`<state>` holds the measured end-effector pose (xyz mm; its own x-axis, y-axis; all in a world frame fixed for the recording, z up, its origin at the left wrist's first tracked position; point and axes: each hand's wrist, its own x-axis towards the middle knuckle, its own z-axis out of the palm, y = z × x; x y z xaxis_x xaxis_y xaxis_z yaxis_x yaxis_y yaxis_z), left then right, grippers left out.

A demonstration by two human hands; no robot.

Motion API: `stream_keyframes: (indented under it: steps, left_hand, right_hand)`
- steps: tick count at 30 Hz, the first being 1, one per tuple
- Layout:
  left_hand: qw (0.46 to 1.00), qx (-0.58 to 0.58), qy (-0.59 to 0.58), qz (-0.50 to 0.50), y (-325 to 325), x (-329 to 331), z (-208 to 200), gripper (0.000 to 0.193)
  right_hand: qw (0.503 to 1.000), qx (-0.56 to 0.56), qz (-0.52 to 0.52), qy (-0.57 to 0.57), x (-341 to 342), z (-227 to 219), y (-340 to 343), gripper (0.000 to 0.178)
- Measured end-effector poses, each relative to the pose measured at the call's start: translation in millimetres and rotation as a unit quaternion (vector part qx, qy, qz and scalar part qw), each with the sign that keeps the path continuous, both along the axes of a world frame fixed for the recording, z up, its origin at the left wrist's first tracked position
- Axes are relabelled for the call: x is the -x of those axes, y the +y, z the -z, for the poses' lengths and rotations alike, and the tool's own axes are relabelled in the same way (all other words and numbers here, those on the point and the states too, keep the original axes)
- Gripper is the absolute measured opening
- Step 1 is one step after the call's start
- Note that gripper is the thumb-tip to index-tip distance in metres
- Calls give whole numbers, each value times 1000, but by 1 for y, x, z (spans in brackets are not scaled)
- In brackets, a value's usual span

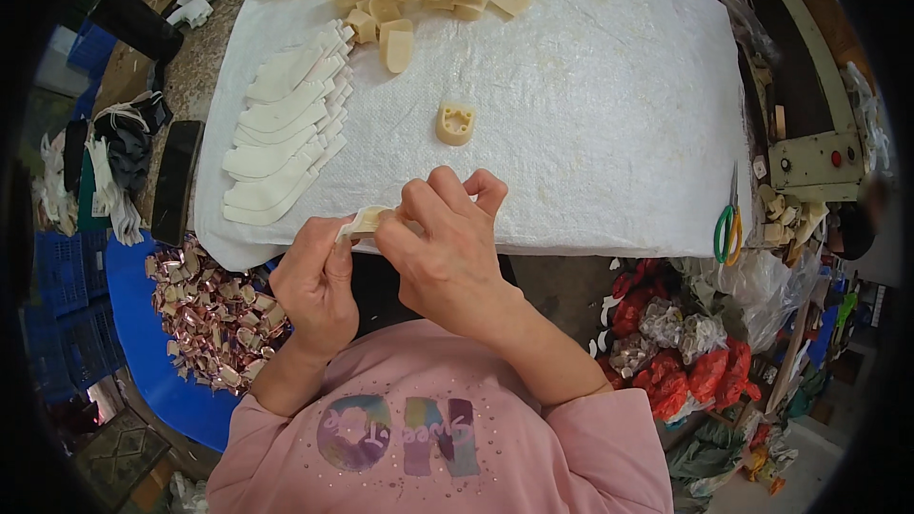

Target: Assemble shoe components by inserting white curved pieces into foam blocks and attaching pinkish decorative elements.

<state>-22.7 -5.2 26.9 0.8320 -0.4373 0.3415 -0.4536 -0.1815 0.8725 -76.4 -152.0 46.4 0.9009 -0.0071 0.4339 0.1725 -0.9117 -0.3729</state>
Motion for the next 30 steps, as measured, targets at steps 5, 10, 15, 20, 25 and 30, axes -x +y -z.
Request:
stream_keyframes:
  steps: [5,10,15,20,25,30]
  left_hand:
    - [993,-2,-118,23,-6,-1,2,17]
    - [991,77,63,89,4,-12,14,21]
    - [974,148,125,117,-3,-13,24,18]
    - [991,41,-96,79,-11,-13,14,11]
    - [981,24,-168,96,-14,-21,19,16]
    - [984,72,-42,158,-11,-15,11,16]
  right_hand:
    - [999,0,-4,-34,-3,10,-5,26]
    - [984,-164,-49,-39,-1,21,-14,31]
    - [944,-317,-93,0,2,25,-15,31]
    - [946,-307,-102,32,4,24,-13,28]
    - [957,-259,-124,45,5,22,-9,29]
    - [947,-289,-137,-2,6,32,-13,32]
